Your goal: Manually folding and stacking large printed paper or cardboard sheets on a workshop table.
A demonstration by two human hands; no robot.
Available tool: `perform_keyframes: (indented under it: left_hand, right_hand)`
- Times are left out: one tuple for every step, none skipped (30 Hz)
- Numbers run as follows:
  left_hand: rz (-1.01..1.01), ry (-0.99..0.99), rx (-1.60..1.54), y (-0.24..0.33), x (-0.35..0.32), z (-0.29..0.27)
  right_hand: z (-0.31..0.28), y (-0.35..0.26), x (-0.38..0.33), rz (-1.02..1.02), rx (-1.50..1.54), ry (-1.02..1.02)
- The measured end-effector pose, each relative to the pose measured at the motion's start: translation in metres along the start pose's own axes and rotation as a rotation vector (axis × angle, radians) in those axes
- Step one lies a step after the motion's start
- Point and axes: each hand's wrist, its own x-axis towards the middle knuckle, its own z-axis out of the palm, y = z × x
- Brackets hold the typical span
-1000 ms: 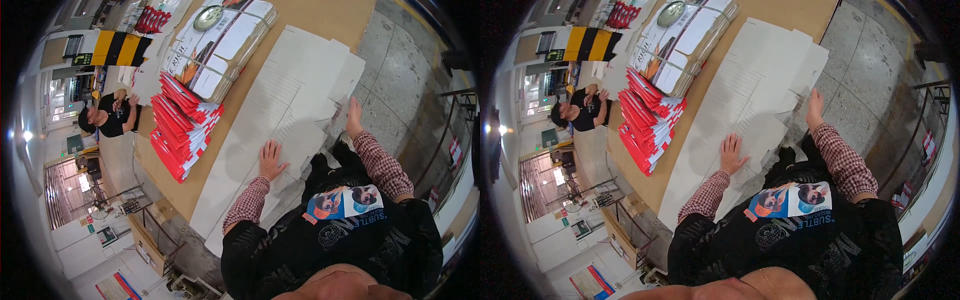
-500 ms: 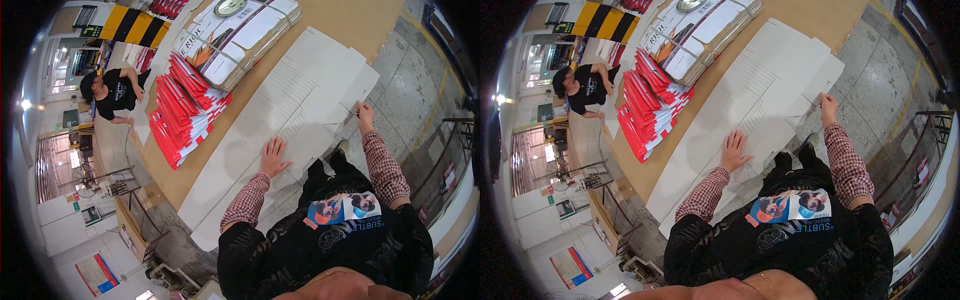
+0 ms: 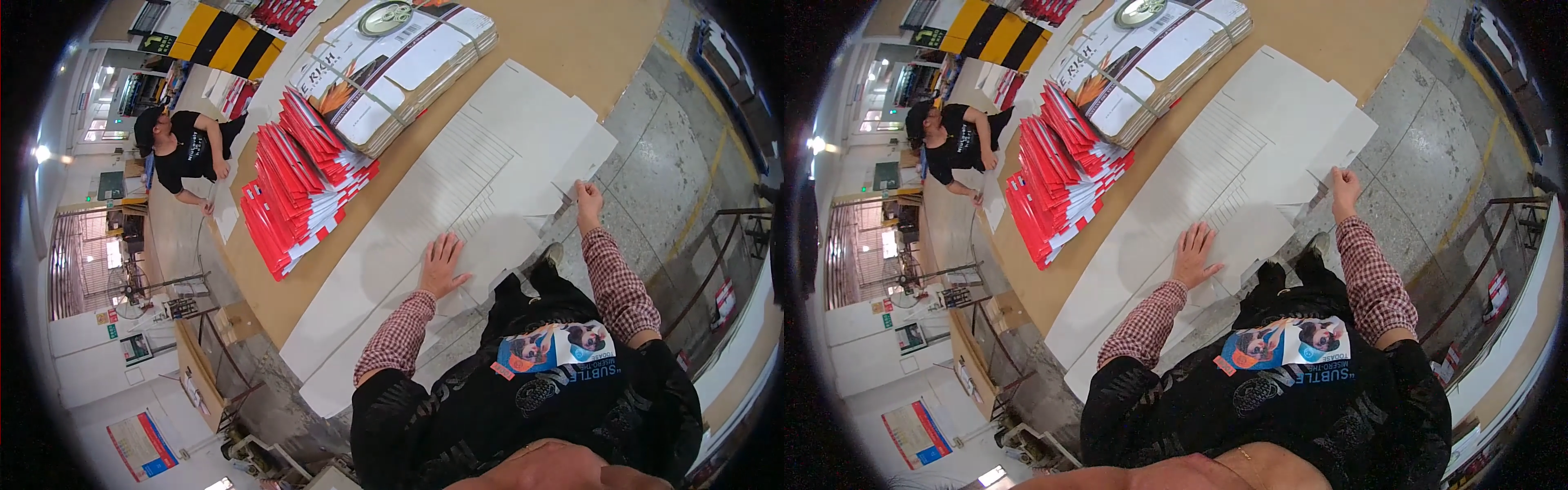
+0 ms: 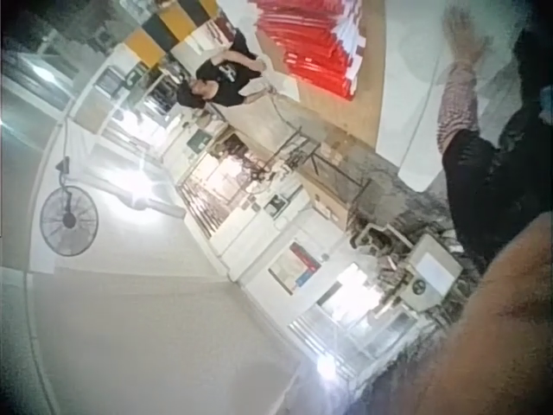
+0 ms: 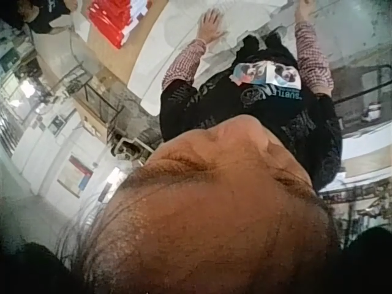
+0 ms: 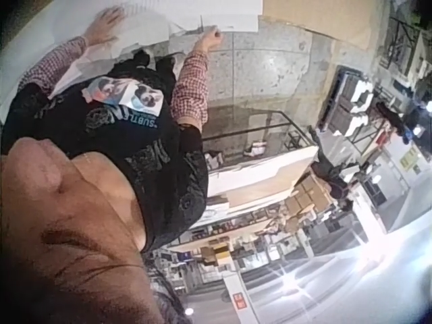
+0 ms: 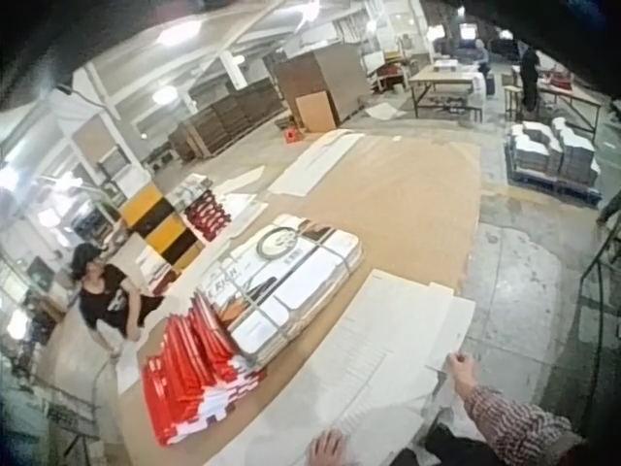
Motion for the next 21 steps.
perform_keyframes:
  left_hand:
    - [-0.006,0.006,-0.001,-0.002,-0.002,0.001]
    - [-0.001,0.014,-0.006,-0.001,-0.001,0.001]
    - [0.005,0.018,-0.008,0.0,0.001,0.001]
    - [0.008,0.012,-0.004,0.001,0.002,0.0]
    - [0.002,0.003,0.001,0.0,0.001,0.0]
    - [-0.001,0.003,0.001,0.0,0.0,0.001]
    - [-0.004,-0.001,-0.005,0.0,0.0,0.001]
    - [0.003,-0.005,-0.012,0.0,0.001,0.0]
    - [0.014,-0.003,-0.013,0.001,0.003,-0.001]
    - [0.018,-0.005,-0.012,0.001,0.006,-0.002]
    - [0.014,-0.011,-0.011,0.002,0.005,-0.002]
    - [0.02,-0.012,-0.011,0.002,0.003,-0.001]
    - [0.01,-0.003,-0.014,0.001,0.001,-0.001]
    - [0.008,0.008,-0.018,0.001,0.001,0.0]
    - [0.025,0.009,-0.017,0.0,0.0,-0.001]
    - [0.013,-0.003,-0.016,0.0,-0.001,-0.001]
    - [-0.002,-0.014,-0.016,0.001,-0.002,-0.001]
    - [0.011,-0.013,-0.017,0.001,-0.002,-0.001]
    - [0.016,0.005,-0.004,0.001,-0.002,0.0]
    - [0.017,0.022,0.011,0.0,-0.002,0.0]
    - [0.024,0.021,0.011,-0.001,-0.001,0.001]
  right_hand:
    - [0.004,-0.003,-0.004,0.025,-0.014,0.001]
    - [0.001,-0.001,-0.001,0.019,-0.014,0.007]
    - [-0.001,0.005,0.003,-0.028,0.006,0.02]
    - [-0.003,0.011,0.008,-0.074,0.027,0.032]
    - [-0.002,0.008,0.005,-0.075,0.027,0.029]
    - [0.0,0.006,0.002,-0.051,-0.032,0.045]
    - [0.002,0.004,0.0,-0.027,-0.091,0.062]
    - [0.0,0.007,0.003,-0.029,-0.089,0.071]
    - [-0.002,0.01,0.005,-0.066,-0.09,0.081]
    - [-0.005,0.013,0.008,-0.103,-0.092,0.094]
    - [-0.004,0.009,0.006,-0.102,-0.092,0.097]
    - [-0.001,0.006,0.002,-0.109,-0.136,0.1]
    - [0.002,0.003,-0.002,-0.116,-0.18,0.105]
    - [0.003,-0.002,-0.006,-0.116,-0.179,0.12]
    - [0.006,-0.006,-0.01,-0.079,-0.191,0.136]
    - [0.009,-0.011,-0.014,-0.04,-0.203,0.152]
    - [0.009,-0.013,-0.015,-0.042,-0.201,0.166]
    - [0.009,-0.015,-0.016,-0.013,-0.2,0.137]
    - [0.007,-0.017,-0.017,0.017,-0.199,0.106]
    - [0.009,-0.016,-0.017,-0.037,-0.201,0.124]
    - [0.007,-0.017,-0.016,-0.035,-0.199,0.132]
